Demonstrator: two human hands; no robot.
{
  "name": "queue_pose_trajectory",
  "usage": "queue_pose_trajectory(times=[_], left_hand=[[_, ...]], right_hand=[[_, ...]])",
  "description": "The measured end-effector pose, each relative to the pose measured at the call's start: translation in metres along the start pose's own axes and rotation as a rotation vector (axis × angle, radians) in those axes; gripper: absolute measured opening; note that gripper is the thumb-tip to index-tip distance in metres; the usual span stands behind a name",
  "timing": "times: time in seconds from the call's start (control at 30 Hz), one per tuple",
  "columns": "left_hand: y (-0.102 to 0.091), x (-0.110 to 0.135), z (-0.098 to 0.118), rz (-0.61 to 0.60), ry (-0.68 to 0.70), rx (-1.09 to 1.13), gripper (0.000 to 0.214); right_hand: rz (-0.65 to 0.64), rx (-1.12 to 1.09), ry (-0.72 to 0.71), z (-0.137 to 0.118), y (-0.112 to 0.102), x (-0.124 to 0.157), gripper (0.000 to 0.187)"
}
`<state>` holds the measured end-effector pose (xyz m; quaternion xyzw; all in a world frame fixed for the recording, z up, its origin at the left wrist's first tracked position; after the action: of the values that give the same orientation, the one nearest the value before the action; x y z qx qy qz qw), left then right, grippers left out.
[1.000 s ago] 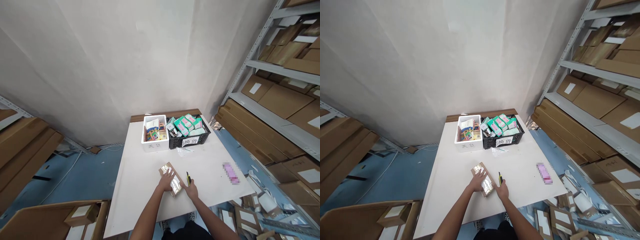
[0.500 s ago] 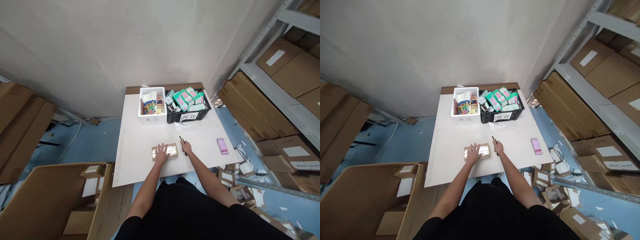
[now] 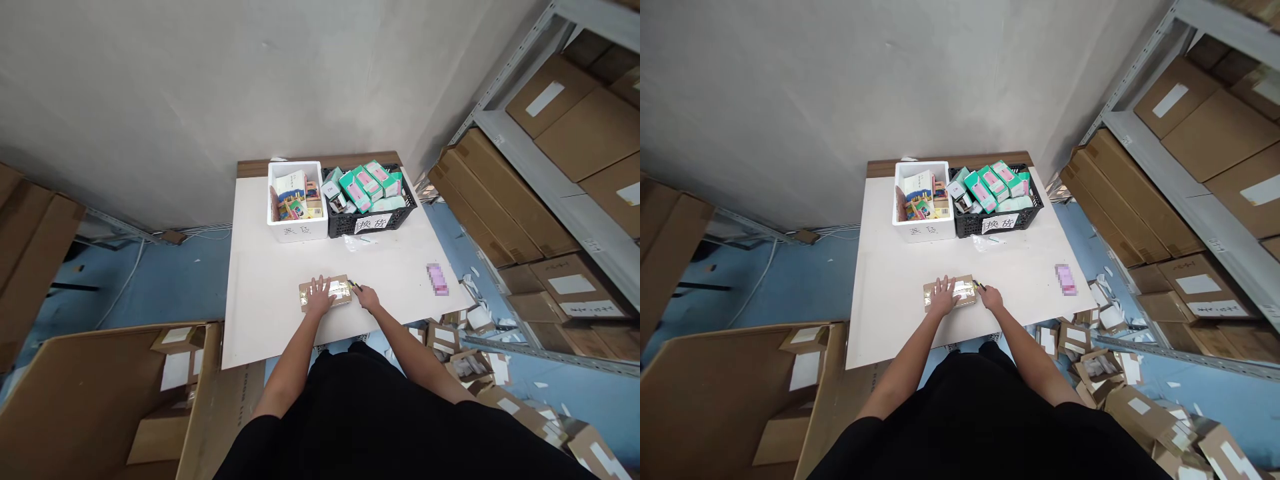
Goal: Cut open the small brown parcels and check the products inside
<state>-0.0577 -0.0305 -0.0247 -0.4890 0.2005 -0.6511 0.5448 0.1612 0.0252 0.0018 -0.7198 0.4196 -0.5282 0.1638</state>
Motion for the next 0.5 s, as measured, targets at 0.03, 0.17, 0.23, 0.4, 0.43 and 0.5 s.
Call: queue_pose_trajectory(times=[0.03, 0.17, 0.23, 0.4, 0.43, 0.5], left_hand=[[0.000, 0.000, 0.000, 0.000, -0.003, 0.002, 0.077], [0.000, -0.001, -0.001, -0.009, 0.001, 0.010, 0.078], [0.000, -0.001, -0.002, -0.011, 0.004, 0.008, 0.078], [0.004, 0.000, -0.003, -0.012, 0.003, -0.003, 0.078], [0.005, 0.000, -0.003, -0.008, 0.002, -0.007, 0.078], [0.007, 0.001, -0.003, 0.003, 0.000, -0.016, 0.078]], right_hand=[[0.006, 0.017, 0.006, 0.001, 0.000, 0.001, 0.048], [0.008, -0.001, 0.049, 0.008, -0.001, 0.005, 0.051], [-0.002, -0.018, 0.053, 0.007, -0.001, 0.005, 0.051], [-0.035, 0.028, 0.028, -0.008, -0.002, 0.003, 0.050], [-0.036, 0.052, 0.025, -0.010, -0.002, 0.003, 0.049], [-0.031, 0.106, 0.018, -0.011, -0.002, 0.006, 0.049]])
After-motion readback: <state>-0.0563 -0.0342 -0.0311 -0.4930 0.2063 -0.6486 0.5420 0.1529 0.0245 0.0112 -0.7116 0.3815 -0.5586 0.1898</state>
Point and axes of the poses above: each hand's wrist, its own x-axis away from the middle knuckle, its own y-axis out of the palm, z = x × y, the point moved 2 cm from there along -x, towards the middle knuckle, and after that the axes turned 10 degrees about x, right-handed, at the moved point
